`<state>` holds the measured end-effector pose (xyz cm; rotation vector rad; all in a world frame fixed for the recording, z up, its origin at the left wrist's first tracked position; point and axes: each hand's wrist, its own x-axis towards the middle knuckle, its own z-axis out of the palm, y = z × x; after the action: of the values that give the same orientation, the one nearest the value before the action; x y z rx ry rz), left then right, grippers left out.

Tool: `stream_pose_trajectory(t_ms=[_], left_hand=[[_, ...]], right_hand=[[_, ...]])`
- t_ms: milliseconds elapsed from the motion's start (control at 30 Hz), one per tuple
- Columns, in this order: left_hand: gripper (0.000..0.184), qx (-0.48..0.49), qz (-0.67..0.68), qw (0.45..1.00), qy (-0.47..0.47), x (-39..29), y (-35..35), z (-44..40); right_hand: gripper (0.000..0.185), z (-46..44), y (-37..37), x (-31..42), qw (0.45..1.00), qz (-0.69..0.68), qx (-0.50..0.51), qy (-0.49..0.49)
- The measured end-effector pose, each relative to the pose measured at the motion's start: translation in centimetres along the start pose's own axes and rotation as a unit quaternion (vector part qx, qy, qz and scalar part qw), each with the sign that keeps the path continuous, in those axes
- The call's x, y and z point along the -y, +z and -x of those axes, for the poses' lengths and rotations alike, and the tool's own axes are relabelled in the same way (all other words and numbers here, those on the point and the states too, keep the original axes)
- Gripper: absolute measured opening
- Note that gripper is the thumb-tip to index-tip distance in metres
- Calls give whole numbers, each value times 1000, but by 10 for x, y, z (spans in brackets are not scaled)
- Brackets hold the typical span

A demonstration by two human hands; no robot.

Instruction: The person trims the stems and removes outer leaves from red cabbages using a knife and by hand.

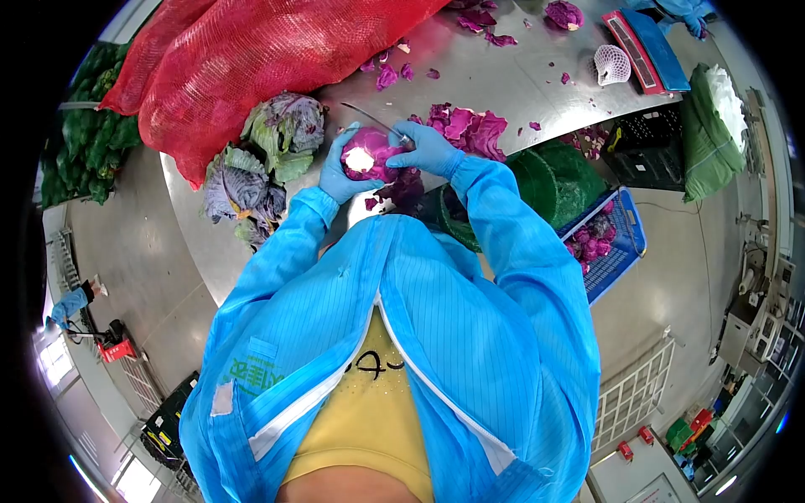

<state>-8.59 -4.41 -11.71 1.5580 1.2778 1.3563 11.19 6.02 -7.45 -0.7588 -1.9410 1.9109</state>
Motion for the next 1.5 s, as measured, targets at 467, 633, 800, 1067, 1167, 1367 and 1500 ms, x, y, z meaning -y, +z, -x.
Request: stream_pose_trajectory(t_ms=[467, 633, 800, 1067, 1167, 1367, 1500], left_hand=[[104, -36, -90, 991, -95, -17, 12, -6], [104, -49, -119, 989, -73, -15, 12, -9], [103, -36, -168, 982, -81, -27, 13, -12], [103, -20, -218, 974, -65, -33, 13, -13], [104, -68, -91, 986, -125, -24, 17, -13], [102, -47, -160, 980, -104, -23, 14, -13], [106, -58, -34, 989, -129, -21, 16, -13]], right_hand=[[37, 35, 17, 4, 928, 205, -311, 13], [35, 20, 38, 14, 944, 179, -277, -10], [30, 19, 40, 5, 939, 161, -302, -45], [21, 20, 39, -6, 950, -58, -305, -36], [17, 29, 37, -2, 961, -113, -251, -36], [22, 44, 28, -24, 919, 87, -381, 50], [49, 30, 36, -1, 931, 124, -339, -43]])
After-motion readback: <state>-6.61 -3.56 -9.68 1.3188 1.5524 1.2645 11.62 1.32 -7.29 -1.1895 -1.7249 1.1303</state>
